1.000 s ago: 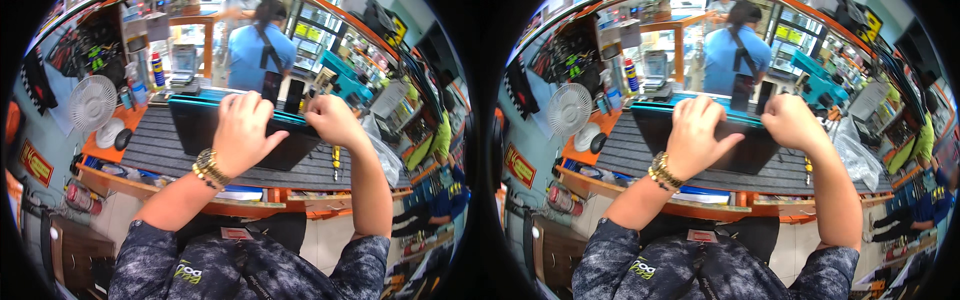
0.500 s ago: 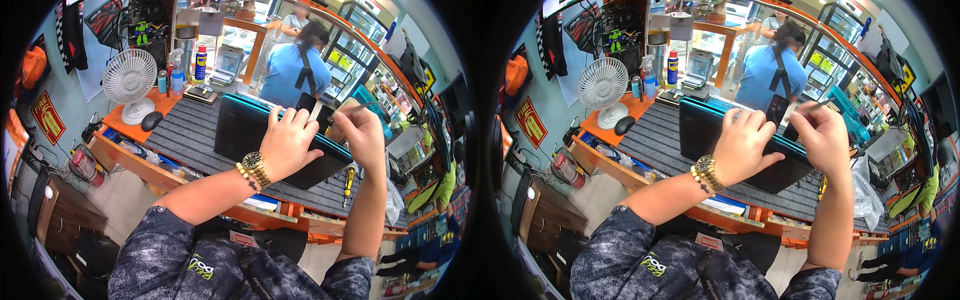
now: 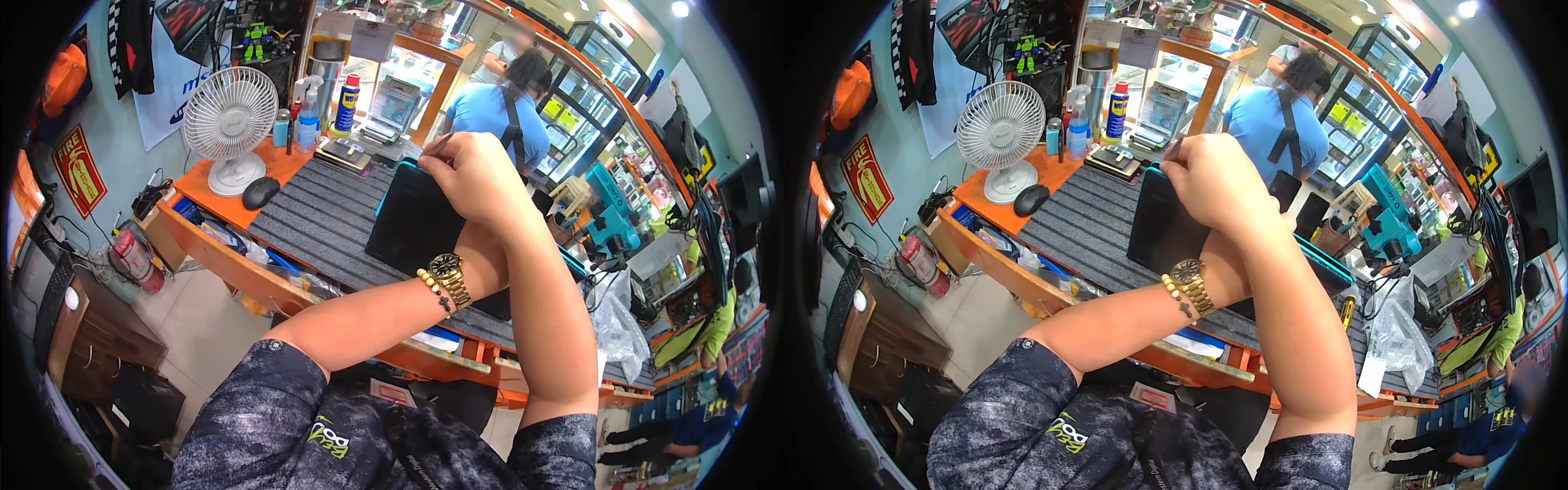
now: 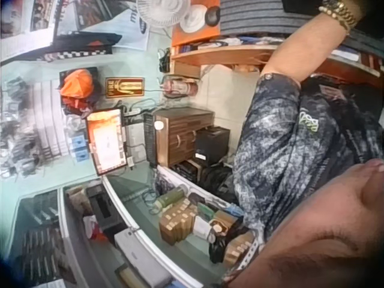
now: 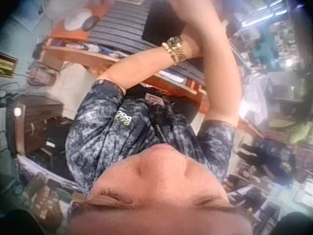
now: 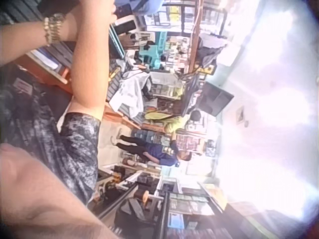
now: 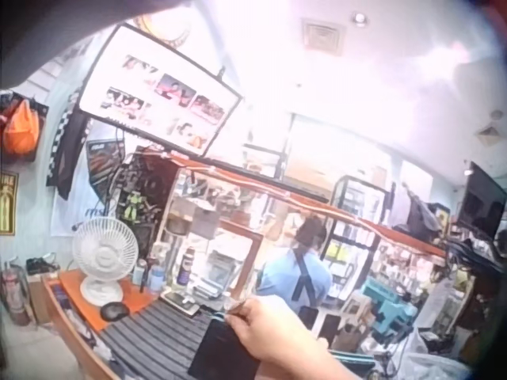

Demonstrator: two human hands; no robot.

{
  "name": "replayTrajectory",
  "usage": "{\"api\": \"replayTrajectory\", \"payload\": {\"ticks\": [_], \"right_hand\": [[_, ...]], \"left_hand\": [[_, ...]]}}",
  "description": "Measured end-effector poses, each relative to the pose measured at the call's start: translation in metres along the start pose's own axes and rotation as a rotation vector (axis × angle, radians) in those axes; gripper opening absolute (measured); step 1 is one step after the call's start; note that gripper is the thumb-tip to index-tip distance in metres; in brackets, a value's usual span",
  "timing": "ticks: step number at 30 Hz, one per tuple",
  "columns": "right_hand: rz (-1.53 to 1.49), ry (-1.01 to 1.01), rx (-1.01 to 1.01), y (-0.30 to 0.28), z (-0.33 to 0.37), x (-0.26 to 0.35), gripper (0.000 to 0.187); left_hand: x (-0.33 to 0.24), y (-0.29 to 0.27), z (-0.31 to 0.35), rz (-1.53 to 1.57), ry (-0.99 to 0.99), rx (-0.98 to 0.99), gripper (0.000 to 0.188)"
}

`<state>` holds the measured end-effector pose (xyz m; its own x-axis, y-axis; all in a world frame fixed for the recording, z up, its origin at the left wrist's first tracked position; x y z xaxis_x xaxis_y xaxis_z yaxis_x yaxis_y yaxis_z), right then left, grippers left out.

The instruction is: The person unscrews the bottom cover of a laptop using a powered screwdriver, pries the edges of the case apart with a thin tool, and removes the bottom panel to reveal the internal components.

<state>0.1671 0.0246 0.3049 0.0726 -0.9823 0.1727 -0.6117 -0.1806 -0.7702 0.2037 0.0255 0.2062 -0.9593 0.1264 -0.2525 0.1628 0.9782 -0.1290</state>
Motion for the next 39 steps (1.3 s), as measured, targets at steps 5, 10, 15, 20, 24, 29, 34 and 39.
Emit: {"api": "replayTrajectory", "payload": {"ticks": [5,10,15,20,24,29,34,39], "right_hand": [[0.02,0.004,0.019,0.001,-0.001,0.005,0.02],[0.07,-0.212,-0.082,0.009,0.001,0.009,0.019],[0.026,0.125,0.009,0.014,-0.013,0.004,0.028],[0.204,0.244,0.079,0.03,-0.028,0.0,0.037],[0.264,0.416,0.185,0.035,-0.035,0.008,0.041],[0.228,0.47,0.119,0.033,-0.027,-0.021,0.046],[-0.062,0.08,-0.38,-0.016,0.021,0.009,0.024],[-0.299,-0.18,-0.752,-0.116,0.162,-0.02,0.008]], "left_hand": [[0.007,0.009,0.004,-0.04,0.031,-0.101,0.033],[0.002,0.0,-0.001,-0.039,0.021,-0.118,0.029],[0.002,-0.001,-0.003,-0.045,0.011,-0.046,0.029],[0.007,0.003,-0.003,-0.111,0.084,-0.082,0.038],[0.01,-0.002,-0.003,-0.111,0.073,-0.033,0.062],[0.001,0.022,-0.006,-0.09,0.155,-0.011,0.074],[0.0,0.016,-0.018,-0.166,0.164,0.002,0.069],[-0.017,0.014,-0.026,-0.216,0.192,0.106,0.046]]}}
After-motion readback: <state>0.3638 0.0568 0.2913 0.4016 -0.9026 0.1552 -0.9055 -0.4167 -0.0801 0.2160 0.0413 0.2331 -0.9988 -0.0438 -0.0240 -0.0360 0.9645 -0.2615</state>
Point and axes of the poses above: each hand's wrist, its own z-axis away from the middle knuckle, its own y-axis out of the palm, x = y × z, the point moved 4 cm from there along -z, towards the middle knuckle, and after that the axes turned 11 degrees about -x, right-handed, at the moved point
